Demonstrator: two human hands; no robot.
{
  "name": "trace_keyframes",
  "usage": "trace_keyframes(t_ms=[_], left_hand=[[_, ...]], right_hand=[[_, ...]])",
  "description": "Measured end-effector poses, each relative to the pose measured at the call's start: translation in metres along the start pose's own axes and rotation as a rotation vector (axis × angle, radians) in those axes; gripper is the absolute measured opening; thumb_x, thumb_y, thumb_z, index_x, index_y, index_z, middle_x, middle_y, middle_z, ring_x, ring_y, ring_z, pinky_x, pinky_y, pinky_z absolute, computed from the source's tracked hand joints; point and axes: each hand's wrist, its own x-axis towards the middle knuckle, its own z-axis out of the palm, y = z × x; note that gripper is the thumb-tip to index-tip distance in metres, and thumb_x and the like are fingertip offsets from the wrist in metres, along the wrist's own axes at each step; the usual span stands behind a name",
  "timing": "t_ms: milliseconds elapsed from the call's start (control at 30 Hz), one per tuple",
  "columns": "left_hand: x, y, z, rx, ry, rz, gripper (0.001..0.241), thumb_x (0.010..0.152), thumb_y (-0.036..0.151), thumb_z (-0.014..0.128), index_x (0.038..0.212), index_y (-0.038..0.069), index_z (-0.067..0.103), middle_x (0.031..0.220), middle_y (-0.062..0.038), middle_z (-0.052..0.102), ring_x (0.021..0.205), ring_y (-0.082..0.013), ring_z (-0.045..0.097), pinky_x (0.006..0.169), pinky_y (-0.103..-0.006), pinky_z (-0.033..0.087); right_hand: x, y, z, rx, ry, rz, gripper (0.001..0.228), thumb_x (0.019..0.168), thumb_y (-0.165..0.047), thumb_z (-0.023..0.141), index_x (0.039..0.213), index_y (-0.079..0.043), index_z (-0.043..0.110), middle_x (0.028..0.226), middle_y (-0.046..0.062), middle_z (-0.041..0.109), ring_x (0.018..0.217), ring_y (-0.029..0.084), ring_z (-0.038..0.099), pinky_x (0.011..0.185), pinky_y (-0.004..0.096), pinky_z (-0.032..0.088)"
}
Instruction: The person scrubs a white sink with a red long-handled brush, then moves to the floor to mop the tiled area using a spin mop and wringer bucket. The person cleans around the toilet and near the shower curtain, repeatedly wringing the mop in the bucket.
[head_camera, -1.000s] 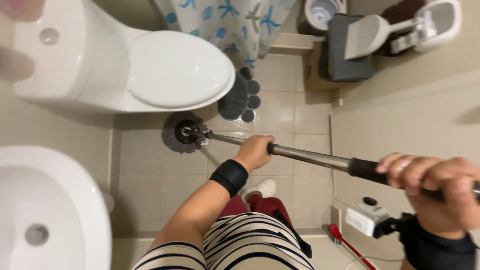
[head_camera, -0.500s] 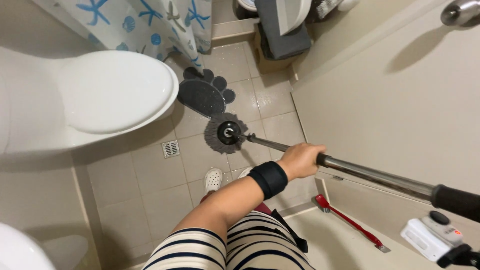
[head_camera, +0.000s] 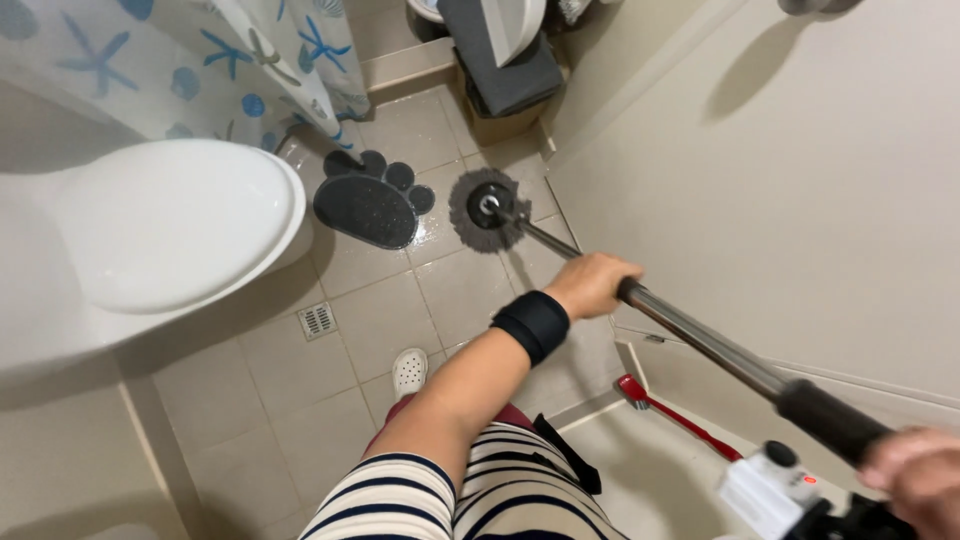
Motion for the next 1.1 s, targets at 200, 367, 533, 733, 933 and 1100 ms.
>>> trace_keyframes(t_ms=[200,367,533,733,933,1100], left_hand=[[0.015,-0.062,-0.038,0.215,-0.049,-0.11,0.02,0.079,0.003,0.07,0.094,0.016,0.072,0.102,-0.01,0.072,0.102,-0.0337,0.068,0.084,-0.0475,0.055],[0.014,-0.137,-0.067,0.251,-0.056,-0.244,0.007,0.093,0.011,0.068,0.09,0.016,0.071,0.102,-0.008,0.071,0.102,-0.0295,0.068,0.091,-0.045,0.055],[0.003,-0.15,-0.111,0.379,0.06,-0.279,0.016,0.082,0.008,0.073,0.096,0.016,0.071,0.109,-0.01,0.067,0.113,-0.0362,0.06,0.087,-0.0538,0.049],[0.012,-0.177,-0.113,0.347,-0.029,-0.164,0.022,0.079,-0.002,0.072,0.095,0.014,0.072,0.103,-0.014,0.069,0.114,-0.0448,0.056,0.091,-0.0509,0.052],[0.006,-0.154,-0.1,0.2,-0.223,0.056,0.031,0.07,-0.005,0.07,0.098,0.009,0.069,0.095,-0.019,0.068,0.103,-0.0429,0.062,0.089,-0.0511,0.053],[-0.003,-0.098,-0.093,-0.007,-0.389,0.192,0.027,0.072,-0.006,0.068,0.095,0.007,0.065,0.091,-0.02,0.067,0.099,-0.0443,0.061,0.085,-0.0519,0.051]], right_hand=[[0.31,-0.158,0.268,-0.038,0.479,-0.112,0.036,0.105,-0.033,0.061,0.078,-0.01,0.055,0.069,0.003,0.066,0.067,0.021,0.066,0.083,0.058,0.061],[0.352,-0.11,0.304,0.025,0.569,-0.1,0.031,0.111,-0.031,0.065,0.095,-0.005,0.058,0.081,0.01,0.068,0.081,0.026,0.071,0.102,0.062,0.056],[0.415,-0.098,0.321,-0.069,0.409,-0.094,0.022,0.098,-0.013,0.076,0.097,-0.005,0.055,0.097,0.015,0.071,0.1,0.032,0.072,0.112,0.066,0.049],[0.43,-0.082,0.347,0.005,0.659,-0.046,0.026,0.096,-0.016,0.075,0.103,-0.003,0.053,0.1,0.018,0.071,0.108,0.035,0.069,0.121,0.069,0.042],[0.389,-0.128,0.404,-0.041,1.121,0.021,0.017,0.108,-0.017,0.063,0.095,-0.007,0.059,0.076,0.01,0.069,0.082,0.026,0.068,0.09,0.058,0.054],[0.288,-0.16,0.439,-0.178,1.056,0.155,0.029,0.115,-0.031,0.044,0.095,-0.013,0.056,0.083,0.004,0.064,0.086,0.022,0.068,0.095,0.055,0.055]])
